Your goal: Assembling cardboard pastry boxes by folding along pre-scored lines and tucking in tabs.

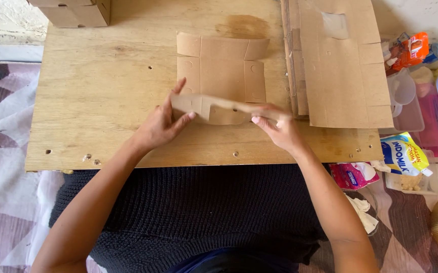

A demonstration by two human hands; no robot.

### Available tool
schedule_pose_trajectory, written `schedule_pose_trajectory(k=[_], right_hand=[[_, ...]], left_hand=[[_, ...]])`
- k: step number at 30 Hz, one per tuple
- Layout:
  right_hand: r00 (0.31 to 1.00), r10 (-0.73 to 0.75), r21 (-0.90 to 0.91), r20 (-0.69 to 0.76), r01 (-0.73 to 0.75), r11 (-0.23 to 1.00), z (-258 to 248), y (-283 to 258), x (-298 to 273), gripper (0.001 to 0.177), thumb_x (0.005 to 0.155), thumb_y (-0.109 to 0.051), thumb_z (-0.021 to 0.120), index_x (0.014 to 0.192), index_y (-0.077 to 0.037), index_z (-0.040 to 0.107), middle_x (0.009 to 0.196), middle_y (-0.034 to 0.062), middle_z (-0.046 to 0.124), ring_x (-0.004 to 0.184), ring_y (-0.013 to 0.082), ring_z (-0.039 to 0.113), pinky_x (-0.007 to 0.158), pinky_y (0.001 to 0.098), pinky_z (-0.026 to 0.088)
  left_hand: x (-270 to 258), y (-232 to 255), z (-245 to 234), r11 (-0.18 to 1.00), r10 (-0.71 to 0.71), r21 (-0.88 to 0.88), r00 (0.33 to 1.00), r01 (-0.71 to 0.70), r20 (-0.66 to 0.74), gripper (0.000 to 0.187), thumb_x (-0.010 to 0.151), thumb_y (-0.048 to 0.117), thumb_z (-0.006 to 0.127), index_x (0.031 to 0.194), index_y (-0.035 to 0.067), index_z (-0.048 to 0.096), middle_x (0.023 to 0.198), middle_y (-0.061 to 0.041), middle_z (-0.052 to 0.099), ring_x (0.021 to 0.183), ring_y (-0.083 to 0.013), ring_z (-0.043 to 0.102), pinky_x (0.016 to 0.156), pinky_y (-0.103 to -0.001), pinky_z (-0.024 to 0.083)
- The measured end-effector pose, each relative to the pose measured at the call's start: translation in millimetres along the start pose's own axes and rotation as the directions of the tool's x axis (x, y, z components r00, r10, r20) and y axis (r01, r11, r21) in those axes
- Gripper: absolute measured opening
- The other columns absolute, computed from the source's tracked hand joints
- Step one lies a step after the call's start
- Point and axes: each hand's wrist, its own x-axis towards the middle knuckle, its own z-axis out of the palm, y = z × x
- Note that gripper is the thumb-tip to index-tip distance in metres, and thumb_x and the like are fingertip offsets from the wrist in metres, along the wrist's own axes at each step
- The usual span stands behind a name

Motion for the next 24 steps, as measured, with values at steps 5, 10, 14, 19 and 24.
schedule_pose_trajectory(k=[5,10,14,19,24], right_hand=[[0.971,0.189,0.124,-0.148,-0.172,0.977,2,-33,9,0.034,0.097,-0.025,0.076,0.121,-0.003,0.066,0.109,0.0167,0.072,0.1,0.0293,0.07,0.093,0.0465,0.055],[0.943,0.279,0.24,-0.182,-0.232,0.943,2,-33,13,0.035,0.093,-0.021,0.08,0.12,-0.001,0.067,0.109,0.0143,0.074,0.101,0.0198,0.066,0.093,0.0457,0.054],[0.933,0.312,0.33,-0.178,-0.242,0.912,-1,-43,18,0.033,0.092,-0.02,0.08,0.118,-0.002,0.068,0.108,0.012,0.074,0.101,0.0198,0.065,0.095,0.0443,0.054],[0.941,0.301,0.358,-0.154,-0.231,0.905,0,-62,28,0.039,0.09,-0.018,0.082,0.12,-0.002,0.064,0.112,0.0122,0.072,0.106,0.0198,0.063,0.1,0.0438,0.052],[0.926,0.366,0.507,-0.088,-0.275,0.817,-4,-63,32,0.043,0.085,-0.008,0.084,0.122,-0.006,0.063,0.112,0.0073,0.073,0.107,0.0186,0.068,0.102,0.0398,0.055]], left_hand=[[18,-10,10,0.992,-0.124,-0.024,0.984,0.122,-0.13,0.088,0.1,0.039,0.065,0.166,0.029,0.007,0.082,-0.028,0.072,0.083,-0.0478,0.072,0.08,-0.057,0.055],[19,-9,10,0.972,-0.149,-0.214,0.958,0.097,-0.246,0.094,0.099,0.024,0.073,0.166,0.027,0.007,0.067,-0.007,0.067,0.055,-0.0163,0.063,0.054,-0.025,0.049],[15,-14,7,0.879,-0.163,-0.471,0.972,0.067,-0.166,0.075,0.081,0.018,0.089,0.142,0.016,0.046,0.085,-0.011,0.075,0.066,-0.0156,0.068,0.057,-0.024,0.053],[8,6,-13,0.959,0.037,-0.282,0.988,0.007,0.15,0.049,0.074,0.021,0.093,0.117,0.012,0.071,0.071,-0.013,0.076,0.046,-0.0185,0.066,0.044,-0.023,0.053],[15,26,-12,0.963,0.091,-0.269,0.957,-0.015,0.275,0.088,0.06,0.024,0.098,0.138,0.004,0.061,0.122,-0.021,0.071,0.117,-0.0431,0.065,0.106,-0.058,0.045]])
